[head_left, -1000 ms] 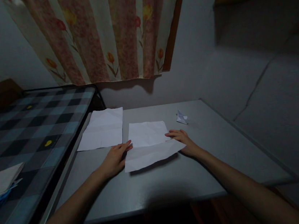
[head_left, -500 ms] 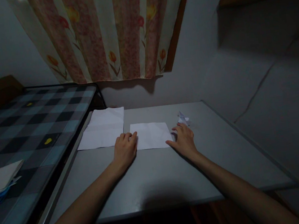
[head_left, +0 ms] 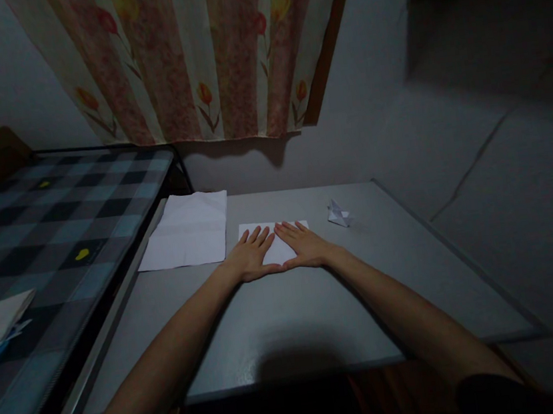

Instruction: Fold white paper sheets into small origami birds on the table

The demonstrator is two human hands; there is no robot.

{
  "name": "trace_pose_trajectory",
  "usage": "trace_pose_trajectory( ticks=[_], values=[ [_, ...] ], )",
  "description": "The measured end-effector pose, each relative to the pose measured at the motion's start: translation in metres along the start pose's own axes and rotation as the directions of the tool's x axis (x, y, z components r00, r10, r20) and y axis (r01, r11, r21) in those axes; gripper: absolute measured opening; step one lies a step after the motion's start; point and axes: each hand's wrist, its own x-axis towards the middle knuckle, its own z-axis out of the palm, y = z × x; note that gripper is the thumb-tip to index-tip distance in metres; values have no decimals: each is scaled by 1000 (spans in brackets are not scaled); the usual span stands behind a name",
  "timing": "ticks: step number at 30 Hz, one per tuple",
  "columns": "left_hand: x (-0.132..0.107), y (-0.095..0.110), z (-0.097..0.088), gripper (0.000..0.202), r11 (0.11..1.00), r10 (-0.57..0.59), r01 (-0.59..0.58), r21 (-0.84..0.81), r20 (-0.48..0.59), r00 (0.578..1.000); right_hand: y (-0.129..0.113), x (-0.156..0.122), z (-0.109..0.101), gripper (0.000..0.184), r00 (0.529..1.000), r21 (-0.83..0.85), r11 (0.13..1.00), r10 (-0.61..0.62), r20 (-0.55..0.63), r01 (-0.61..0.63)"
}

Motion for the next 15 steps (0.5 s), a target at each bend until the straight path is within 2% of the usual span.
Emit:
trace_pose_trajectory(
  ticks=[9,12,15],
  values=[
    [-10,-3,1,91,993,-106,104,-56,-39,994,14,-31,3,106,997,-6,998,56,-51,-57],
    [-17,-4,2,83,990,-129,125,-66,-56,990,22,-48,6,103,993,12,996,92,-80,-91],
    [-25,8,0,68,986,-163,161,-42,-72,984,24,-59,9,103,990,21,993,118,-81,-117]
  ],
)
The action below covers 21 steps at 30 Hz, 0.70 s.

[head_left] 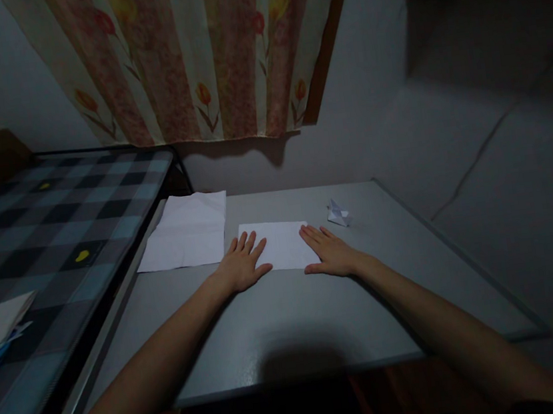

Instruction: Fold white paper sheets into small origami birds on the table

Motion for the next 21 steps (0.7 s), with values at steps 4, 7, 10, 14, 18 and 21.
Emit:
trace_pose_trajectory(
  ticks=[4,7,10,14,18,21],
  values=[
    [-11,26,-10,42,979,192,-186,85,-69,979,-10,-4,0,108,998,-32,998,55,-7,-55],
    [-16,38,-16,37,952,299,-295,76,-50,953,-27,-4,-4,114,993,-77,991,106,-48,-110],
    [-17,36,-18,54,960,280,-278,43,-40,959,-50,-6,-14,113,992,-145,984,97,-85,-108],
    [-18,20,-19,77,970,243,-243,-11,-27,970,-80,-10,-23,80,991,-216,975,29,-131,-57],
    [-21,5,-19,88,952,296,-294,-80,13,955,-91,-9,-15,37,978,-290,949,-166,-128,123],
    [-23,0,-18,87,942,312,-309,-131,3,950,-85,-3,-4,23,912,-289,900,-380,-151,327]
  ],
)
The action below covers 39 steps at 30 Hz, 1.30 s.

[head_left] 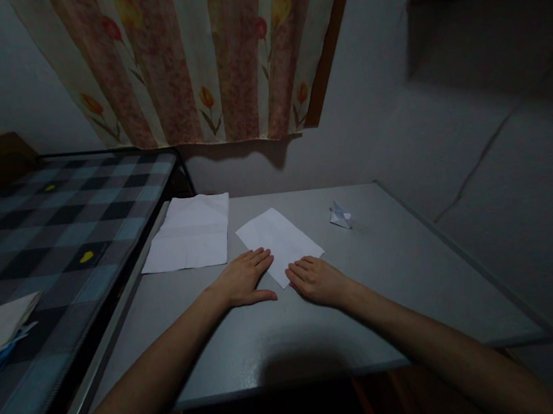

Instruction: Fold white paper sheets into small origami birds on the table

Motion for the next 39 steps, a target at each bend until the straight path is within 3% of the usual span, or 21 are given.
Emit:
trace_pose_trajectory(
  ticks=[3,6,10,11,14,16,18,21,23,26,29,32,35,37,39],
  values=[
    [-2,0,2,85,1000,-8,7,-29,-24,1000,1,4,5,28,994,-3,997,-73,-76,73],
    [-2,0,6,67,998,-46,43,-38,-77,996,-8,12,0,29,990,42,999,-6,-140,12],
    [-5,-1,13,35,990,-138,141,13,-154,978,-10,16,-13,23,996,303,953,54,-71,-30],
    [-6,-2,14,36,988,-148,154,19,-168,975,-6,15,-15,30,998,380,923,63,-25,-49],
    [-10,-2,13,40,984,-176,177,-12,-204,963,19,5,-16,91,981,511,840,119,154,-182],
    [-12,-2,11,41,978,-210,202,-57,-217,953,36,-2,-12,102,957,538,805,125,262,-252],
    [-12,-3,8,39,971,-236,219,-98,-217,947,47,-5,-5,89,948,545,786,162,274,-292],
    [-12,-4,6,30,958,-273,242,-153,-235,933,49,0,4,42,944,583,745,297,147,-325],
    [-11,-6,7,25,938,-331,281,-204,-281,901,46,7,9,23,910,623,694,407,75,-362],
    [-9,-9,9,23,876,-469,389,-284,-323,822,42,19,13,21,805,654,579,587,81,-488],
    [-8,-12,11,37,811,-576,478,-336,-322,751,39,29,17,23,709,653,491,698,101,-577],
    [-7,-14,13,55,795,-601,506,-334,-317,734,37,35,19,40,670,556,519,736,94,-648],
    [-7,-13,14,62,827,-562,506,-245,-336,756,34,38,20,60,672,376,613,740,35,-695],
    [-6,-11,13,59,860,-504,493,-133,-380,776,31,39,20,64,708,281,687,705,-34,-671],
    [-5,-7,11,49,879,-438,476,-10,-408,801,29,40,19,58,785,208,781,614,-85,-589]
  ],
)
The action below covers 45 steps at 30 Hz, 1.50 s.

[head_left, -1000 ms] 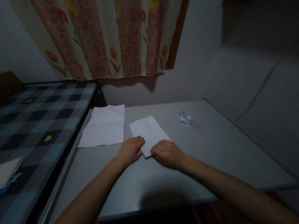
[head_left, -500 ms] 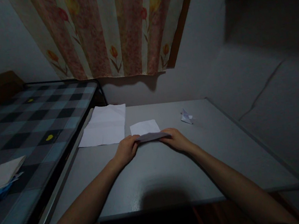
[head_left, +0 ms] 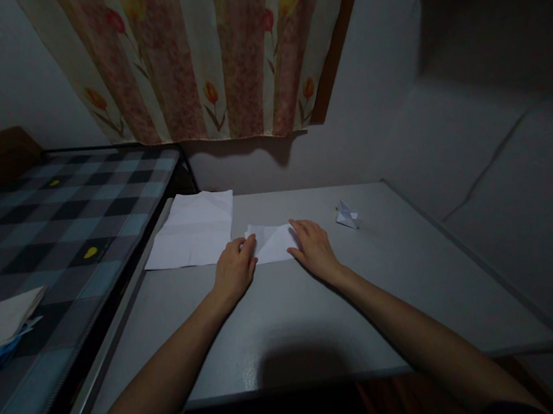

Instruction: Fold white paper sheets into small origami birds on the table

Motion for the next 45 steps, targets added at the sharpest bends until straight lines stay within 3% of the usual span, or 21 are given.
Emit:
trace_pose_trajectory(
  ticks=[3,5,7,10,12,14,17,20,23,26,29,32,34,37,40,42,43,45],
  values=[
    [0,5,-4,33,993,56,-55,109,-2,998,-7,0,2,48,976,-42,977,-208,68,211],
    [1,6,-6,31,990,53,-51,135,-12,998,-10,1,5,47,962,-27,967,-247,114,252],
    [1,6,-6,38,991,47,-44,124,-17,999,-11,1,8,56,978,1,983,-183,101,184],
    [1,3,-4,50,995,68,-68,68,5,998,-6,0,11,89,1000,84,996,12,-13,-11],
    [1,0,-1,49,995,104,-104,14,9,995,2,-2,9,107,993,189,979,96,-62,-83],
    [-1,-3,1,42,985,164,-163,-62,-1,987,9,-3,6,114,991,324,940,124,-43,-104],
    [-3,-6,2,40,942,251,-270,-200,-116,961,14,-4,1,108,987,549,822,154,42,-152],
    [-3,-4,-1,40,891,245,-368,-267,-400,883,9,-3,-4,97,984,761,634,176,36,-141],
    [-1,1,-3,33,871,85,-359,-335,-617,782,-4,1,-11,91,974,905,420,225,-36,-64],
    [1,4,-4,25,854,-122,-254,-455,-649,751,-18,6,-20,86,939,934,355,330,-97,-28],
    [2,2,-4,24,845,-185,-170,-507,-575,797,-21,13,-25,82,914,929,369,382,-134,-18],
    [4,-5,-7,27,875,-57,-194,-443,-493,868,-10,19,-19,80,902,906,420,411,-132,-59],
    [5,-10,-10,30,899,87,-252,-357,-417,905,2,20,-11,79,905,853,507,409,-114,-122],
    [6,-15,-10,44,913,288,-330,-240,-195,938,18,17,1,75,916,637,741,379,-131,-215],
    [6,-14,-6,69,895,431,-406,-182,129,893,21,8,5,66,968,274,950,198,-152,-152],
    [5,-11,-4,87,881,472,-439,-176,291,832,16,2,5,63,999,95,995,-20,-50,24],
    [5,-10,-2,95,877,480,-449,-171,341,808,13,0,4,63,990,57,990,-135,39,132],
    [4,-7,-1,106,877,476,-456,-149,397,785,7,-4,3,66,923,69,949,-314,224,307]
  ],
)
